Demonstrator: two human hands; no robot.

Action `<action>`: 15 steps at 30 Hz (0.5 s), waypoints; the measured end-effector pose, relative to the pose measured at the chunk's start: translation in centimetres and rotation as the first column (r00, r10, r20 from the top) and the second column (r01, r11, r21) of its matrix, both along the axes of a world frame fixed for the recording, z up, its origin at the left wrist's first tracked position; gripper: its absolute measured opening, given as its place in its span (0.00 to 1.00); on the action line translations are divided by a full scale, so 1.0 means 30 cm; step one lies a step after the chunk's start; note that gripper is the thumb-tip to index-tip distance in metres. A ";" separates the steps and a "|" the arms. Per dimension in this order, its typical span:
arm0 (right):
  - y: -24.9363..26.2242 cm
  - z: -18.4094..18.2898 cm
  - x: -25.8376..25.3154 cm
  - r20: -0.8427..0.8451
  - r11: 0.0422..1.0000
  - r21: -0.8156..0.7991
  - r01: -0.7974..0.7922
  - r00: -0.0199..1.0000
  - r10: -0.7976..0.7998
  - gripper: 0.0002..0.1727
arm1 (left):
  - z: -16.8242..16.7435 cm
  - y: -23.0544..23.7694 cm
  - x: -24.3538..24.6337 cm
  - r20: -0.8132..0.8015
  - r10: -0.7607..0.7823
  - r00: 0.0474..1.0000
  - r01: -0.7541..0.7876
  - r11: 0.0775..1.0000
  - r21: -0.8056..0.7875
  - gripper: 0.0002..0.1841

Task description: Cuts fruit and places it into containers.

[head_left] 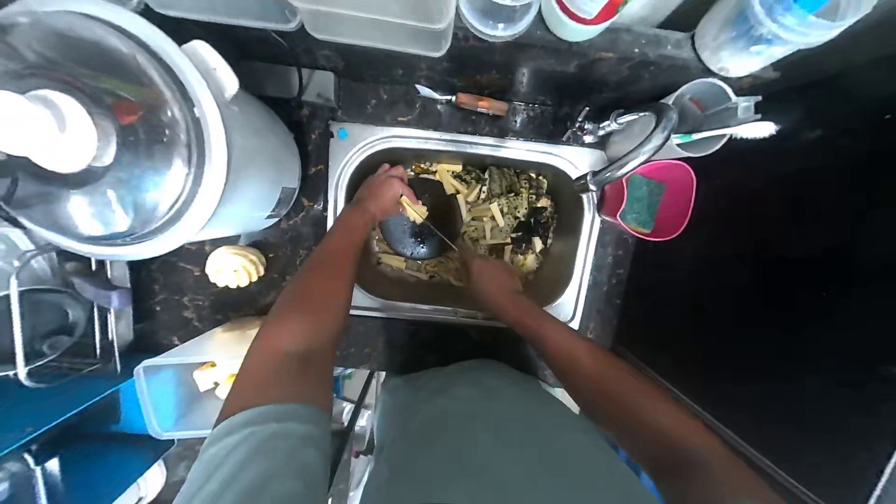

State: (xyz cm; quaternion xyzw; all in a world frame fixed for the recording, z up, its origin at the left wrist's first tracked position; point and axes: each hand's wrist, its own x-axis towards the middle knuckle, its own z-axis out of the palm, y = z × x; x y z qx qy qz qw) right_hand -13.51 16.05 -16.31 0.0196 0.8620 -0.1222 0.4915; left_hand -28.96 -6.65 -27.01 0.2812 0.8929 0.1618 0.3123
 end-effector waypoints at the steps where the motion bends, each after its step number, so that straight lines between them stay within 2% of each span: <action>1: -0.011 -0.009 -0.010 -0.006 1.000 0.003 0.013 1.000 -0.013 0.25 | -0.003 0.002 -0.005 0.002 -0.013 1.000 0.013 1.000 -0.020 0.14; 10: -0.084 -0.119 -0.034 -0.024 1.000 0.025 -0.002 1.000 0.002 0.27 | -0.001 0.008 -0.014 0.009 -0.014 1.000 0.015 0.997 -0.077 0.17; 12: -0.092 -0.130 -0.044 0.016 0.999 0.044 0.002 1.000 -0.003 0.30 | -0.003 0.014 -0.007 0.004 -0.010 1.000 0.010 0.997 -0.079 0.17; 15: -0.058 -0.121 -0.029 0.034 0.998 0.061 -0.007 0.999 0.005 0.29 | -0.012 0.018 0.007 -0.021 -0.011 1.000 0.009 0.996 -0.083 0.17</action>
